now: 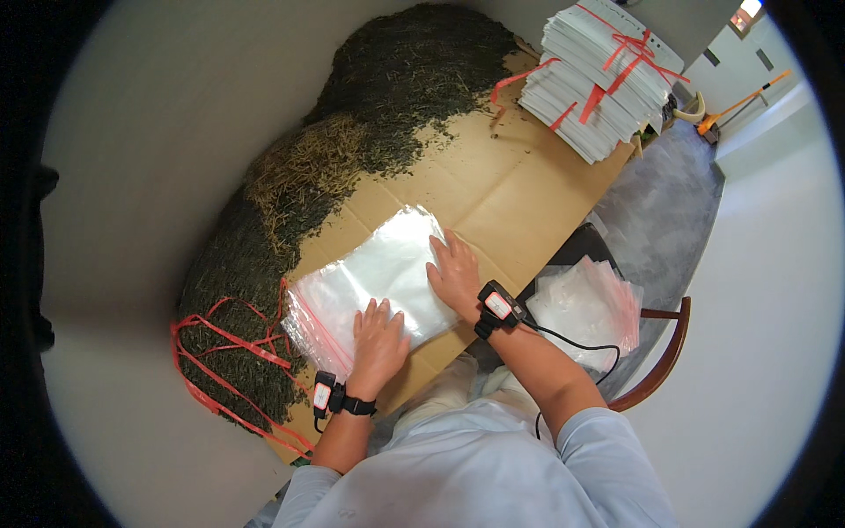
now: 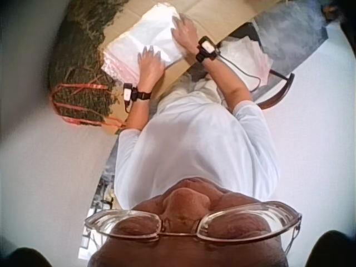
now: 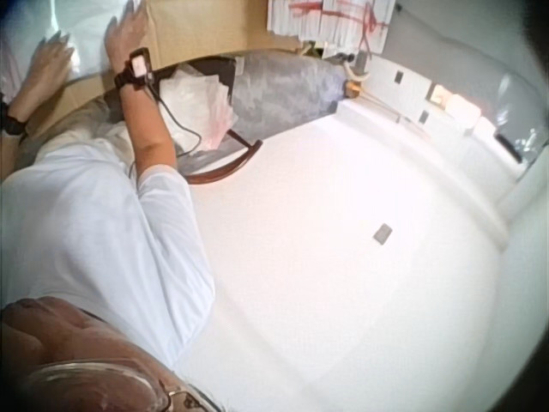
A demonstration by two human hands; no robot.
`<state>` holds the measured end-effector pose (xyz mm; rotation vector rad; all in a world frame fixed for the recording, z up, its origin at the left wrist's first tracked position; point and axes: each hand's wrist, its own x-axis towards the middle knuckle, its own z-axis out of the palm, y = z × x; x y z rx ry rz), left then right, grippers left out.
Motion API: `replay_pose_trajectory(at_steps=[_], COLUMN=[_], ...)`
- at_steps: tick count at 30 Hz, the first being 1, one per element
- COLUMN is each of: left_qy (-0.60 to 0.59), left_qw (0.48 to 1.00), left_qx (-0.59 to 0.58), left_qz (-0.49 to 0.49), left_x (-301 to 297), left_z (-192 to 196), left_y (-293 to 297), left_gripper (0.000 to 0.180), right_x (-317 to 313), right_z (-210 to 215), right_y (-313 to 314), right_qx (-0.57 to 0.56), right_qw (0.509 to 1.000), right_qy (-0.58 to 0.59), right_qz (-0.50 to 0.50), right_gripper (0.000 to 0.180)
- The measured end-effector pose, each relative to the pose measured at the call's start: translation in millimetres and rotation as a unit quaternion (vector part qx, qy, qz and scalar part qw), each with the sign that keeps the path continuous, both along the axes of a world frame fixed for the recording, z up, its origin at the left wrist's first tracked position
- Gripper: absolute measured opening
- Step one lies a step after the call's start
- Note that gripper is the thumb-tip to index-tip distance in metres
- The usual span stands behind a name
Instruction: The person scoops dried green herbs from a large pile on a cardboard sheet and places them into clear plastic bags. They seal each bag and set it aside, repeating the process multiple times.
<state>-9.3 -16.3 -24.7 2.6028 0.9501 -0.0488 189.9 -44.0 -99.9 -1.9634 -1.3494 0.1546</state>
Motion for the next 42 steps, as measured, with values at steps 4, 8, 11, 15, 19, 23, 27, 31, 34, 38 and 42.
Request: replay_pose_trajectory(at_steps=[4, 8, 11, 15, 19, 23, 27, 31, 34, 38, 42], left_qy=[-0.028, -0.017, 0.0, -0.019, -0.013, 0.022, -0.147, -0.329, -0.277, -0.189, 0.014], left_qw=[0.999, 1.0, 1.0, 0.999, 0.998, 0.999, 0.987, 0.935, 0.92, 0.863, 0.852], left_qx=[0.011, -0.001, 0.009, 0.018, 0.038, 0.037, 0.061, -0.11, -0.254, -0.455, -0.524], left_qz=[-0.013, -0.015, -0.023, -0.034, -0.055, -0.031, -0.028, -0.075, -0.109, -0.113, -0.016], left_x=[0.1, 0.6, -0.4, -1.4, 2.1, 19.9, 64.8, 143.3, 207.4, 277.9, 324.3], left_z=[1.2, -3.8, -7.3, -13.0, -14.7, 0.9, 28.7, 30.7, -6.0, -104.9, -206.8], left_y=[-0.1, -0.3, -0.6, 0.5, 1.2, 0.6, -26.0, -80.7, -127.5, -186.4, -229.6], left_gripper=[0.041, 0.042, 0.042, 0.041, 0.036, 0.034, 0.026, 0.024, 0.025, 0.018, 0.028], right_x=[9.7, 13.1, 11.9, 12.6, 12.5, 27.8, 68.9, 123.1, 153.6, 175.3, 198.6], right_z=[2.6, 1.2, -3.1, -5.0, 6.2, 16.5, -6.9, -86.7, -164.5, -233.0, -247.5], right_y=[-3.3, -2.9, -1.3, -0.3, -9.1, -38.1, -102.3, -211.5, -314.4, -426.7, -465.9], right_qx=[-0.012, -0.022, -0.018, -0.003, -0.012, 0.089, 0.159, 0.109, -0.061, -0.127, -0.099], right_qw=[0.999, 0.999, 0.999, 0.997, 0.996, 0.991, 0.976, 0.941, 0.837, 0.645, 0.644], right_qy=[-0.001, 0.01, 0.005, 0.03, 0.035, 0.059, 0.09, 0.107, 0.254, 0.424, 0.39], right_qz=[-0.03, -0.023, -0.043, -0.065, -0.085, -0.085, -0.121, -0.301, -0.48, -0.623, -0.65], right_gripper=[0.045, 0.041, 0.04, 0.04, 0.04, 0.036, 0.03, 0.031, 0.039, 0.045, 0.045])
